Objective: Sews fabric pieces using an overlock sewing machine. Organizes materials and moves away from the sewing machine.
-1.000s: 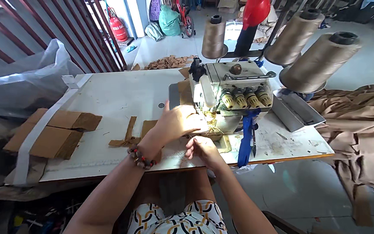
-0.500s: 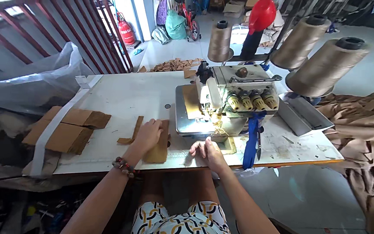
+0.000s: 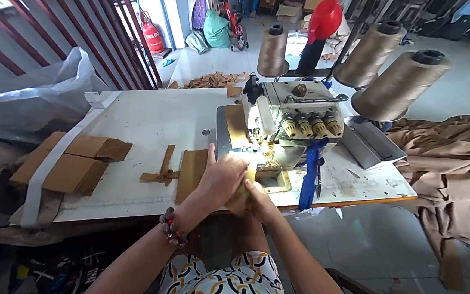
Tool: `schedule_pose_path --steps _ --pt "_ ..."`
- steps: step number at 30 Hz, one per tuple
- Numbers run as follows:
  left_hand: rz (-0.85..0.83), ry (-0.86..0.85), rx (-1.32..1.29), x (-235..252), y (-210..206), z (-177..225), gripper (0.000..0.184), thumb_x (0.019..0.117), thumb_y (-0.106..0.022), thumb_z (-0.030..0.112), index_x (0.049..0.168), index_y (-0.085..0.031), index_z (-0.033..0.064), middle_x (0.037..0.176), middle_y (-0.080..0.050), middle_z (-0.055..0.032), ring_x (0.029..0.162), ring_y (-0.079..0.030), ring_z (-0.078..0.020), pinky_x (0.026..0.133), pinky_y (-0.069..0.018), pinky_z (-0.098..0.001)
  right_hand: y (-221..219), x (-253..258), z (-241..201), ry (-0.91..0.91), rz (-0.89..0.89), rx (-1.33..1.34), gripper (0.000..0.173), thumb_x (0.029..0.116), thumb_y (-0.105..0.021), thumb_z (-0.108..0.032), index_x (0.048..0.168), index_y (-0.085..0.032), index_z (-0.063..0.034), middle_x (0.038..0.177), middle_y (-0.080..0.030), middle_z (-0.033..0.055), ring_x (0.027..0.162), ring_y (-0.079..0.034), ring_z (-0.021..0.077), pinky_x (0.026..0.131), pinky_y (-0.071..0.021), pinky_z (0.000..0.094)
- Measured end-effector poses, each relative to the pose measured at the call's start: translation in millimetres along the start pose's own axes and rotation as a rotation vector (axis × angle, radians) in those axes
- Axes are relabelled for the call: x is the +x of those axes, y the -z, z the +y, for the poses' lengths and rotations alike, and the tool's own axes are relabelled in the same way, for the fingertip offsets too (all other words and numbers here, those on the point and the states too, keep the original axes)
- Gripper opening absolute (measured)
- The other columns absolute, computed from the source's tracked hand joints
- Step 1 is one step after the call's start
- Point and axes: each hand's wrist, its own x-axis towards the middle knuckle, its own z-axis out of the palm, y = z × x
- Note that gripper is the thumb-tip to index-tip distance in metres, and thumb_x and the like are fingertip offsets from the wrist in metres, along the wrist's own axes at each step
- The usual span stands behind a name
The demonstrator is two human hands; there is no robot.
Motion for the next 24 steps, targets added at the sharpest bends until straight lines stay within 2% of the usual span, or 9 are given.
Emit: schedule_pose_path --steps 2,8,10,13,14,16,19,21,24 --pt "-0.044 0.013 0.043 3 -3 6 0.028 0.103 -0.056 0.019 0.123 -0.073 0.0103 0.115 -0.073 -0.0095 0.115 -0.068 -0.0339 0.106 -0.026 -0.0822 6 -2 -4 -0.026 0.039 0.006 0.026 0.1031 -0.041 -0.019 0.111 -0.057 0.0 0.086 -0.074 0.0033 0.079 -0.074 0.0131 0.075 -0.0632 0.0331" --pt "-0.102 0.042 0.069 15 -3 6 0.033 0.104 -0.053 0.022 0.13 -0.07 0.0133 0.126 -0.071 -0.0074 0.122 -0.065 -0.0334 0.109 -0.0218 -0.0815 11 5 -16 0.001 0.083 -0.029 0.024 0.1052 -0.04 -0.014 0.109 -0.06 -0.0005 0.086 -0.073 0.0024 0.079 -0.072 0.0094 0.076 -0.0617 0.0295" --pt "-0.106 0.029 0.077 17 0 5 0.031 0.103 -0.055 0.021 0.128 -0.072 0.013 0.12 -0.073 -0.0084 0.119 -0.067 -0.0337 0.109 -0.022 -0.0815 11 9 -18 0.013 0.078 -0.037 0.024 0.106 -0.041 -0.015 0.108 -0.06 -0.0008 0.086 -0.072 0.0024 0.08 -0.072 0.0098 0.077 -0.0615 0.0299" --pt "-0.057 -0.019 0.073 15 7 7 0.02 0.0998 -0.061 0.013 0.112 -0.077 0.0099 0.097 -0.074 -0.0092 0.097 -0.072 -0.0318 0.107 -0.0263 -0.0812 12 13 -22 0.034 0.042 -0.003 0.025 0.1062 -0.04 -0.015 0.107 -0.061 -0.0022 0.089 -0.073 0.0023 0.082 -0.072 0.0094 0.078 -0.0612 0.029" --pt "-0.058 -0.02 0.072 14 8 6 0.02 0.0999 -0.061 0.014 0.11 -0.078 0.0102 0.093 -0.073 -0.0086 0.093 -0.072 -0.0307 0.107 -0.0268 -0.0808 13 14 -22 0.042 0.014 0.017 0.026 0.1063 -0.038 -0.015 0.106 -0.061 -0.0022 0.087 -0.072 0.0026 0.078 -0.072 0.0099 0.073 -0.0617 0.028" --pt "-0.1 0.006 0.033 18 8 -2 0.025 0.1022 -0.057 0.022 0.116 -0.076 0.012 0.103 -0.074 -0.0077 0.103 -0.071 -0.0306 0.108 -0.024 -0.0818 15 18 -20 0.058 -0.058 0.061 0.032 0.1072 -0.033 -0.016 0.102 -0.061 -0.0026 0.078 -0.073 0.0036 0.066 -0.072 0.0108 0.064 -0.0616 0.0257" --pt "-0.21 0.071 -0.028 36 10 -19 0.041 0.1024 -0.053 0.043 0.128 -0.071 0.0173 0.129 -0.069 -0.0021 0.128 -0.062 -0.0247 0.114 -0.0175 -0.0796 17 21 -16 0.075 -0.137 0.045 0.041 0.108 -0.026 -0.017 0.097 -0.063 -0.0035 0.072 -0.073 0.0008 0.062 -0.07 0.0091 0.064 -0.0597 0.0243" --pt "-0.265 0.099 -0.085 48 18 -25 0.046 0.0987 -0.061 0.047 0.128 -0.07 0.0127 0.131 -0.068 -0.007 0.132 -0.059 -0.0283 0.114 -0.0168 -0.0793 20 21 -8 0.091 -0.17 0.002 0.044 0.108 -0.024 -0.015 0.097 -0.065 -0.0031 0.072 -0.073 -0.0008 0.063 -0.07 0.0077 0.064 -0.0593 0.0238" --pt "-0.312 0.165 -0.15 68 24 -31 0.045 0.0963 -0.069 0.04 0.125 -0.069 0.0059 0.129 -0.068 -0.0149 0.131 -0.057 -0.0363 0.113 -0.0147 -0.0801 26 21 5 0.121 -0.212 -0.044 0.041 0.1074 -0.026 -0.015 0.098 -0.065 -0.0054 0.075 -0.073 -0.0027 0.065 -0.07 0.0069 0.065 -0.0589 0.0236"
